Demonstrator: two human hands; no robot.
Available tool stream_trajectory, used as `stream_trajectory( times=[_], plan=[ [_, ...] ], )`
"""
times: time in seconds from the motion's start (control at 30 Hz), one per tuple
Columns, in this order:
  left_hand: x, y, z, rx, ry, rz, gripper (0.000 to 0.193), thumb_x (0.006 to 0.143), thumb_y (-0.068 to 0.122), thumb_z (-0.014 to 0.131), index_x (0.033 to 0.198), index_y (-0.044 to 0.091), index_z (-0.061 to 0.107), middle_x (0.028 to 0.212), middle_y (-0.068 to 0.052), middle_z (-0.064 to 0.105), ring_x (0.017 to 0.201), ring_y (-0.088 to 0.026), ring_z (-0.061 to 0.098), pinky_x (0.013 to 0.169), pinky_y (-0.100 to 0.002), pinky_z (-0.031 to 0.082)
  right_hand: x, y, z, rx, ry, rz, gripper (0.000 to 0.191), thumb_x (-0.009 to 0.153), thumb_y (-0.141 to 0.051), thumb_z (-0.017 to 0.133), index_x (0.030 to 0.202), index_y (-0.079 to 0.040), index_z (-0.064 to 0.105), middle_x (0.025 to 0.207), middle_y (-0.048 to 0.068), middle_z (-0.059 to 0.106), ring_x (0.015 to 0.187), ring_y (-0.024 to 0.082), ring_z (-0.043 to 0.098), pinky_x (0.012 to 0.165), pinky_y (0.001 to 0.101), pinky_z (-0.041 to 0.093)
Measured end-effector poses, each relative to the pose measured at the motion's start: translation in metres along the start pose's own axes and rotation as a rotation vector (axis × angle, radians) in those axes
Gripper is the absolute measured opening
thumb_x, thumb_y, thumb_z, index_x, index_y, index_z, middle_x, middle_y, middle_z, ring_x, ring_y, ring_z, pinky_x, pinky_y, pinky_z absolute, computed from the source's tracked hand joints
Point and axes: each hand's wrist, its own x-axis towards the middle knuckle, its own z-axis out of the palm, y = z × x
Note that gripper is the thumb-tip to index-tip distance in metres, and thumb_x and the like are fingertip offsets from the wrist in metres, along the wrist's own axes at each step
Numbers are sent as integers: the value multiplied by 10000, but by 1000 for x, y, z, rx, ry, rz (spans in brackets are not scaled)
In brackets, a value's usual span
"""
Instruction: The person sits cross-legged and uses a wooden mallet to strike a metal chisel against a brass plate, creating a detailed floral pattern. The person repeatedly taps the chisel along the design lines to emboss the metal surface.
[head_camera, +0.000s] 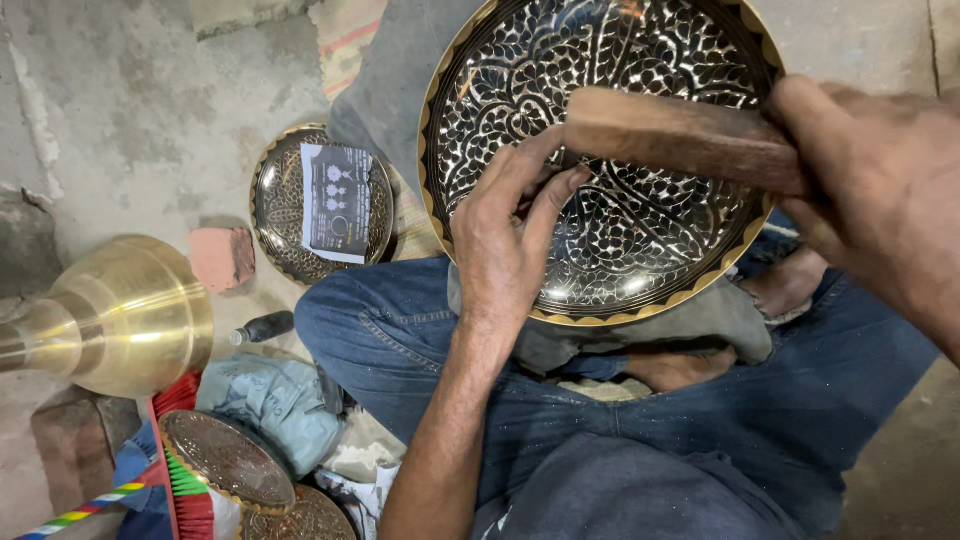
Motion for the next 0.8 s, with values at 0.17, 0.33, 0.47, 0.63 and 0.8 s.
stream_trajectory(
  times=[0.17, 0.33, 0.47, 0.63, 0.8],
  plan=[
    [-5, -1, 2, 9, 22, -167, 325, 968, 150, 746, 1276, 79, 673, 977, -53, 781, 836, -136, 769, 672, -310, 622, -1, 2, -5, 271, 135, 3, 502, 747, -26, 808, 1209, -7, 613, 1017, 177, 633, 913, 344, 666, 822, 451, 526],
    [-15, -3, 13, 47, 122, -115, 348, 1010, 105, 694, 1349, 81, 621, 1007, -60, 763, 863, -124, 752, 706, -274, 646, 6, -10, -17, -17, 213, -68, 556, 680, -55, 823, 1217, -55, 678, 1005, 118, 664, 949, 305, 644, 882, 413, 519],
    [-18, 0, 12, -41, 148, -142, 344, 1004, 95, 697, 1339, 72, 622, 996, -63, 778, 862, -116, 760, 686, -286, 627, 19, -14, -26, -143, 168, -92, 531, 743, -128, 836, 1247, -87, 676, 1016, 79, 671, 979, 267, 648, 910, 385, 527],
    [-15, 8, 12, -12, 156, -221, 354, 990, 85, 702, 1333, 58, 618, 947, -74, 759, 809, -128, 735, 655, -285, 603, 27, -5, -12, -59, 223, -134, 334, 841, -101, 813, 1136, -59, 662, 955, 100, 677, 897, 281, 675, 843, 401, 541],
    [-12, 12, 11, -12, 172, -180, 291, 1010, 118, 708, 1286, 61, 636, 971, -68, 768, 853, -118, 751, 677, -279, 605, 37, 16, 11, 287, 264, -177, 314, 944, -12, 753, 1238, -13, 641, 1066, 146, 702, 907, 297, 723, 800, 378, 578]
  ],
)
